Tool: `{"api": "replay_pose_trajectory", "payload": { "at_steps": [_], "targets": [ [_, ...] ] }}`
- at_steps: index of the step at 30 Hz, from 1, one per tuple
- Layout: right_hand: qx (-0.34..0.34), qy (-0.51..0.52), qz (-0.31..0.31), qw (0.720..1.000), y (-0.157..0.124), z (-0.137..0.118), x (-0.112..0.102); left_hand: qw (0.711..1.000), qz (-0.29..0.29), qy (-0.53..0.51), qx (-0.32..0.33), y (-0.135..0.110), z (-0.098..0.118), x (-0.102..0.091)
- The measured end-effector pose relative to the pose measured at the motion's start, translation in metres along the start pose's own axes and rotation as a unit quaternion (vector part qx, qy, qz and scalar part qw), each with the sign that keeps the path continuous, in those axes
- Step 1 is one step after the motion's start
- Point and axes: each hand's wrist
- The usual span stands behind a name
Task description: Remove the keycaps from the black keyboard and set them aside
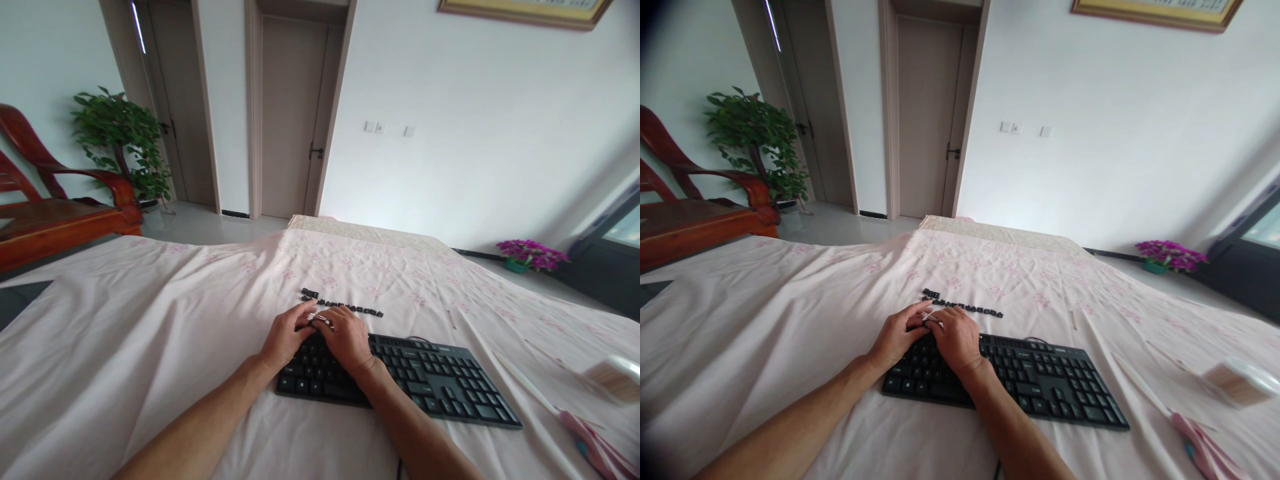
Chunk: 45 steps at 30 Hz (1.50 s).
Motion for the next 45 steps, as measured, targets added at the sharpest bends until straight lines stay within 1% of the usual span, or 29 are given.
{"api": "replay_pose_trajectory", "payload": {
  "at_steps": [2, 4, 7, 11, 15, 19, 24, 36, 41, 45],
  "targets": [
    [0.038, 0.005, 0.006, 0.999, 0.005, 0.004, -0.002, 0.999, 0.019, 0.027, 0.014, 0.001, 0.0, -0.001],
    [0.082, 0.005, 0.006, 0.997, 0.013, 0.01, -0.005, 0.997, 0.051, 0.052, 0.015, 0.002, 0.0, -0.003],
    [0.134, -0.003, -0.019, 0.991, 0.034, 0.022, -0.009, 0.995, 0.086, 0.049, -0.013, 0.006, -0.003, -0.007],
    [0.187, -0.048, -0.058, 0.979, 0.063, 0.039, -0.007, 0.994, 0.1, 0.033, -0.036, 0.009, -0.009, -0.01],
    [0.219, -0.073, -0.088, 0.969, 0.079, 0.052, 0.004, 0.994, 0.095, 0.042, -0.034, 0.01, -0.011, -0.01],
    [0.222, -0.082, -0.098, 0.967, 0.085, 0.059, 0.013, 0.995, 0.083, 0.029, -0.043, 0.011, -0.011, -0.009],
    [0.22, -0.093, -0.112, 0.965, 0.088, 0.06, 0.021, 0.996, 0.078, 0.018, -0.042, 0.012, -0.012, -0.008],
    [0.221, -0.107, -0.133, 0.96, 0.088, 0.058, 0.025, 0.995, 0.078, 0.025, -0.053, 0.011, -0.012, -0.008],
    [0.198, -0.106, -0.117, 0.967, 0.086, 0.054, 0.017, 0.995, 0.075, 0.034, -0.049, 0.011, -0.01, -0.008],
    [0.15, -0.089, -0.096, 0.98, 0.082, 0.041, -0.003, 0.995, 0.074, 0.051, -0.045, 0.011, -0.007, -0.008]
  ]
}}
Point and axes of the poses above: each hand's wrist, its own y-axis towards the middle knuckle, its own x-axis out of the palm, z = x × y, and after that the axes turned 2 degrees about y, right-handed
